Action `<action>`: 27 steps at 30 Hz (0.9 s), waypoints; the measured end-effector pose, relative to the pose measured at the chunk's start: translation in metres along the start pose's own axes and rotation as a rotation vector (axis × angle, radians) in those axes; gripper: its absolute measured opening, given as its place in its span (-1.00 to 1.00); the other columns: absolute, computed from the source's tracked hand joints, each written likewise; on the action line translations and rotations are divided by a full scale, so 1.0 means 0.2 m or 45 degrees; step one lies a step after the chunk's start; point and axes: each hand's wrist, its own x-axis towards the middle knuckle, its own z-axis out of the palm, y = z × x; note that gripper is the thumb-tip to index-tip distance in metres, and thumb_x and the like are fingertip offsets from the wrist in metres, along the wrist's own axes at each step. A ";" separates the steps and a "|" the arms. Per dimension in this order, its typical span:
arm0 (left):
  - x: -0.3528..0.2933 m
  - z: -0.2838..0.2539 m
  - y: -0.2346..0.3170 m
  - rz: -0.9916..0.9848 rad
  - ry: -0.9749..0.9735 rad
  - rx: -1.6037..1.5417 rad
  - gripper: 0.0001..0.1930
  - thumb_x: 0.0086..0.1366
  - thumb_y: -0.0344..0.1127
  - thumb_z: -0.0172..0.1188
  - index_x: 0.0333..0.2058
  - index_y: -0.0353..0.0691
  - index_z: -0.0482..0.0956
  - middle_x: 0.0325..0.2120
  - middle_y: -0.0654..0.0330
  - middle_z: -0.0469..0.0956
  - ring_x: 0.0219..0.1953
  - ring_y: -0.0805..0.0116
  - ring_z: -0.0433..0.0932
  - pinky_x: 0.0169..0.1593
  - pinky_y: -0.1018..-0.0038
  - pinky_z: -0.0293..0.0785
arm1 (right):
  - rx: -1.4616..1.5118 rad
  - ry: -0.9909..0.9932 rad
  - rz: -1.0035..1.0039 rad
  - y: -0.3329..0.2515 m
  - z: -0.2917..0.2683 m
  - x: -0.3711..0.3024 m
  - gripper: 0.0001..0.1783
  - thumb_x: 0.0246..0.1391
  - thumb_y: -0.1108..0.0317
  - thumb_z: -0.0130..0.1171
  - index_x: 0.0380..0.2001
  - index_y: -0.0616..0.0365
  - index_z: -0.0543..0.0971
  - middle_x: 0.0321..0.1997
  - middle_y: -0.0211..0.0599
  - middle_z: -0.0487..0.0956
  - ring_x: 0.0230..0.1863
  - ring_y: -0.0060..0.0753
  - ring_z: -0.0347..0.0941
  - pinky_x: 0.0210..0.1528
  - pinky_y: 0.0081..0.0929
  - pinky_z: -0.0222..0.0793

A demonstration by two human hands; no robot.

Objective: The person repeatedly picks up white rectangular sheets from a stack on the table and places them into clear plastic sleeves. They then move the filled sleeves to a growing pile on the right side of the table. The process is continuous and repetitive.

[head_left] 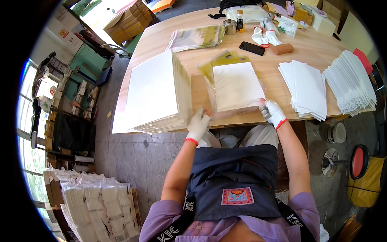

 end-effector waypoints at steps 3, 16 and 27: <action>0.09 0.05 0.04 -0.251 -0.186 -0.505 -0.70 0.16 -0.26 0.00 -0.18 -0.32 0.37 -0.65 0.15 0.44 -0.68 0.40 0.41 -0.61 0.52 0.34 | 0.026 -0.058 -0.025 -0.02 0.02 -0.03 -0.84 0.12 0.30 0.00 -0.25 0.09 0.45 -0.62 -0.40 0.44 -0.75 -0.67 0.24 -0.80 -0.72 0.11; 0.26 0.07 0.39 0.138 0.151 -0.651 -0.73 0.23 -0.21 0.04 -0.25 -0.33 0.42 -0.72 0.23 0.41 -0.75 0.51 0.38 -0.66 0.59 0.36 | -0.876 -0.031 -0.224 -0.07 -0.18 -0.03 -0.82 0.00 0.38 0.03 -0.31 0.20 0.39 -0.51 -0.16 0.53 -0.62 -0.39 0.44 -0.64 -0.47 0.34; -0.18 -0.10 0.70 0.488 0.150 -0.539 -0.78 0.28 -0.21 -0.02 -0.41 -0.25 0.38 -0.73 0.28 0.39 -0.69 0.57 0.35 -0.57 0.66 0.27 | -0.828 -0.113 -0.309 -0.25 0.15 -0.34 -0.60 0.11 -0.03 -0.02 -0.34 0.12 0.48 -0.60 -0.37 0.49 -0.65 -0.49 0.37 -0.62 -0.47 0.25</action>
